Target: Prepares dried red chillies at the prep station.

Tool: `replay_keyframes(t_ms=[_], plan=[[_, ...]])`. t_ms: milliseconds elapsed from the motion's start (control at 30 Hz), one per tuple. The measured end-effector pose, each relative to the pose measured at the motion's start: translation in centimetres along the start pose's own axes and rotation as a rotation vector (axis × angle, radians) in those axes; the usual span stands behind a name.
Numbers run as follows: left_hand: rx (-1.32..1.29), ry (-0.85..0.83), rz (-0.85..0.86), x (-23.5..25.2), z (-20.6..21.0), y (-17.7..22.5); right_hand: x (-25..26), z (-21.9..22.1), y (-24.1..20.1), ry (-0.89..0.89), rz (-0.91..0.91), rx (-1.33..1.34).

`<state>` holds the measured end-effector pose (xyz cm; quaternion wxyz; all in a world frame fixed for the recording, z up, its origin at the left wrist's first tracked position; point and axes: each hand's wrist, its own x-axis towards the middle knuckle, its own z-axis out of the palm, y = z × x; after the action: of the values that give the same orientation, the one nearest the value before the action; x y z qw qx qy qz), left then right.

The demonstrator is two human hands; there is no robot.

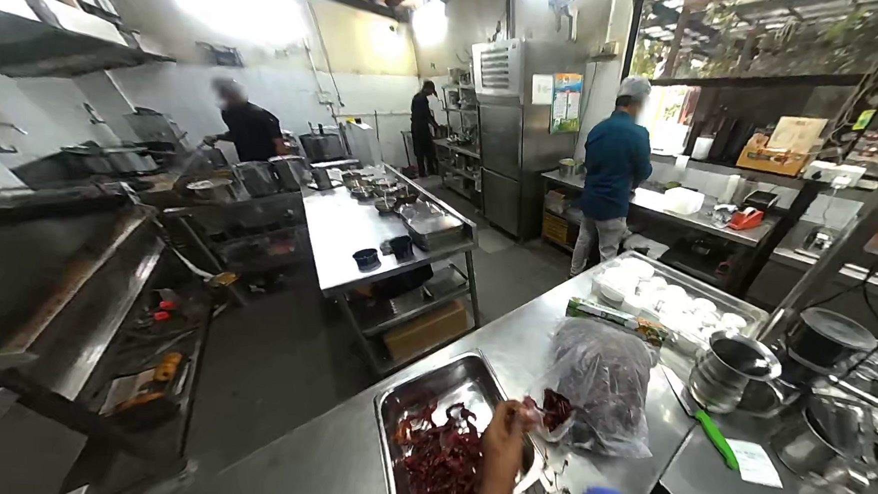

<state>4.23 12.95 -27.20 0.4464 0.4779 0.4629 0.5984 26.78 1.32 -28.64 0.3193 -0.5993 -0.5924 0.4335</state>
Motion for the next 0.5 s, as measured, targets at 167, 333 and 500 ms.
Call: replay_keyframes(t_ms=[167, 333, 500], plan=[[-0.36, -0.015, -0.119, -2.6, -2.5, 5.2, 2.2, 0.0, -4.7, 0.098, -0.267, 0.08], [-0.229, -0.306, 0.047, -6.1, -4.4, 8.0, 2.7, -1.3, -10.9, 0.238, -0.583, -0.318], [-0.192, -0.403, 0.123, -8.3, -4.9, 10.2, 2.9, -0.8, -11.1, 0.047, -0.598, -0.326]])
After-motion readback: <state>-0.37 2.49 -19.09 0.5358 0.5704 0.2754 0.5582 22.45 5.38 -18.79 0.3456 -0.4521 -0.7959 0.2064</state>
